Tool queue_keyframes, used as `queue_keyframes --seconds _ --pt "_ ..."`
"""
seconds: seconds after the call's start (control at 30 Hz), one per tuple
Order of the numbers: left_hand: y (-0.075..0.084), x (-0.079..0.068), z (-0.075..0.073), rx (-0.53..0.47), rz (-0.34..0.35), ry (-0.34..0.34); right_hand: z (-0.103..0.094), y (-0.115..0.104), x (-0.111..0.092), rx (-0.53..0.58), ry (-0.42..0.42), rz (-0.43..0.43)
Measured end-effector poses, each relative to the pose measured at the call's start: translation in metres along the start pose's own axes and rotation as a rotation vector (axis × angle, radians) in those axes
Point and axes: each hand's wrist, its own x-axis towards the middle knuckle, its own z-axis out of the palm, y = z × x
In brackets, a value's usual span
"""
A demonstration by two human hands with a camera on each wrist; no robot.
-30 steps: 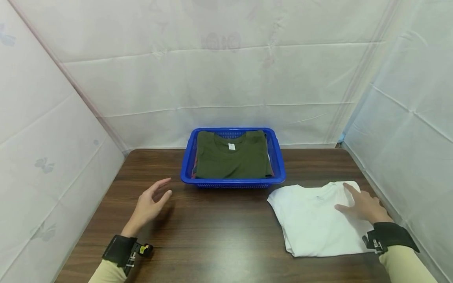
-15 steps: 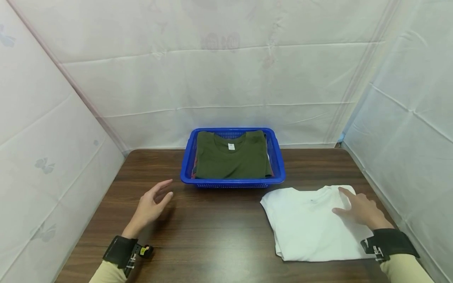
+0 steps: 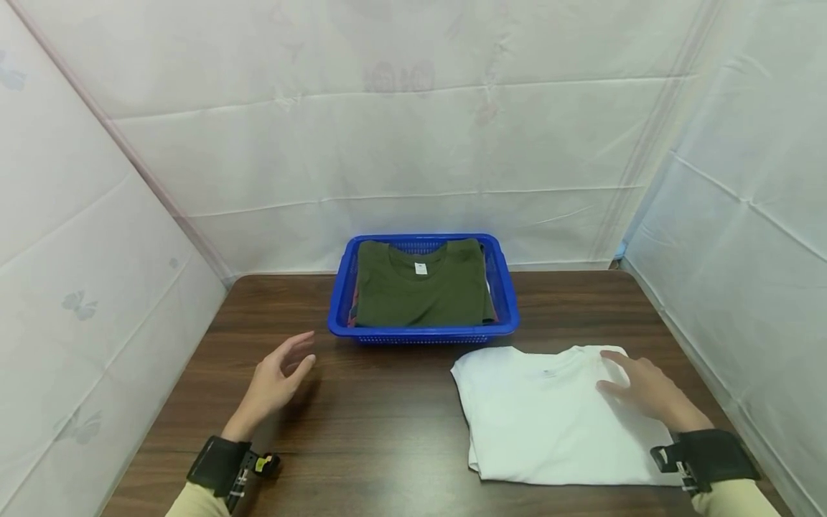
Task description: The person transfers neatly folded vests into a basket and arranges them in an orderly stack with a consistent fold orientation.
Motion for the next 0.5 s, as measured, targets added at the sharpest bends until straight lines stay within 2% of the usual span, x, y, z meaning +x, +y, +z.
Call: queue_keyframes --seconds 0.23,0.5 --pt "-0.001 -0.002 0.002 -0.038 0.013 -0.004 0.006 -0.014 -0.002 0.014 0.017 -0.017" --pt "0.0 -0.003 0.004 -0.035 0.018 0.001 0.013 -0.034 -0.005 0.031 0.03 -0.022"
